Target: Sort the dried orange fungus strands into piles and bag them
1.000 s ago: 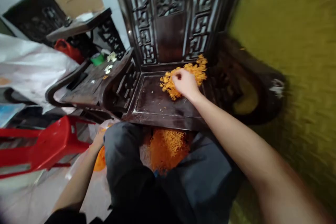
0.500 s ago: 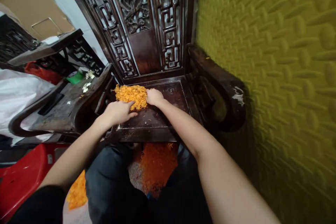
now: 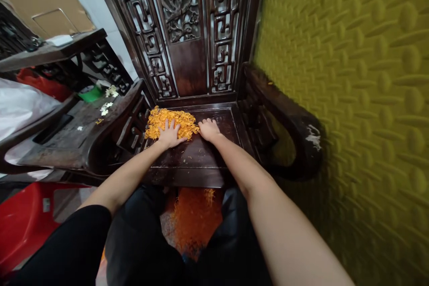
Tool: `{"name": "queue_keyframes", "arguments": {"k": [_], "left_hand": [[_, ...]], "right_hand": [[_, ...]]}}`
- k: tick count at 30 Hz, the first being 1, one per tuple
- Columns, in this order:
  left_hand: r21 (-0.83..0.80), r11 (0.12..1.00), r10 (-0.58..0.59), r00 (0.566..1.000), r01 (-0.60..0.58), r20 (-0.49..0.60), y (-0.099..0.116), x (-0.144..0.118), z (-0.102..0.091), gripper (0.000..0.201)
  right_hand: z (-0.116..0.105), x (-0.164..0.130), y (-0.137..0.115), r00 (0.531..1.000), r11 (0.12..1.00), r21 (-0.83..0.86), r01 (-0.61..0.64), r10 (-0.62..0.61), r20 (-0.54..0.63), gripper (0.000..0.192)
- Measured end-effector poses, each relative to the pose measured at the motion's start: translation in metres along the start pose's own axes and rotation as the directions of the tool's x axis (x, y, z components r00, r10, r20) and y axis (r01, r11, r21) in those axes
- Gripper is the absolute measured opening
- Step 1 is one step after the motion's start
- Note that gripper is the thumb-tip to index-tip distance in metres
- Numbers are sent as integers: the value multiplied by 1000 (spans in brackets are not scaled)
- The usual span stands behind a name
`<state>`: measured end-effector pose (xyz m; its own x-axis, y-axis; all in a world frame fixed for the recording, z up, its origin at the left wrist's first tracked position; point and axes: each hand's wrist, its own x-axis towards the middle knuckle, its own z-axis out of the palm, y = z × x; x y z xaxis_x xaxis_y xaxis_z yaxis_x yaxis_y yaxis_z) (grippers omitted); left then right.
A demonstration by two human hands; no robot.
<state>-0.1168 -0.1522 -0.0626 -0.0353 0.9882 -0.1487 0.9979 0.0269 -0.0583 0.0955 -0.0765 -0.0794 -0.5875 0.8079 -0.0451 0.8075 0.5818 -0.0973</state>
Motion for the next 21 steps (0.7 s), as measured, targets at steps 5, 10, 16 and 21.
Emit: {"name": "queue_keyframes", "arguments": {"k": [5,10,16,21], "left_hand": [[1,999,-40,999,40,-2,-13,12,12,83],[-29,990,-140,990,140,6,-18,31,18,71],[-122,961,-248,969,247,12,-28,46,18,69],[-161,952,-259,965,260,23,-39,45,22,71]], "right_hand": [[-30,-10,4,996,986,-160,37,-49,-76,38],[-104,-5,21,975,937,-331,108,-165,-148,45],[-234,14,37,899,829,-559,-2,-243,-364,55],[-349,-7,38,798,777,-592,-212,-212,-564,81]]}}
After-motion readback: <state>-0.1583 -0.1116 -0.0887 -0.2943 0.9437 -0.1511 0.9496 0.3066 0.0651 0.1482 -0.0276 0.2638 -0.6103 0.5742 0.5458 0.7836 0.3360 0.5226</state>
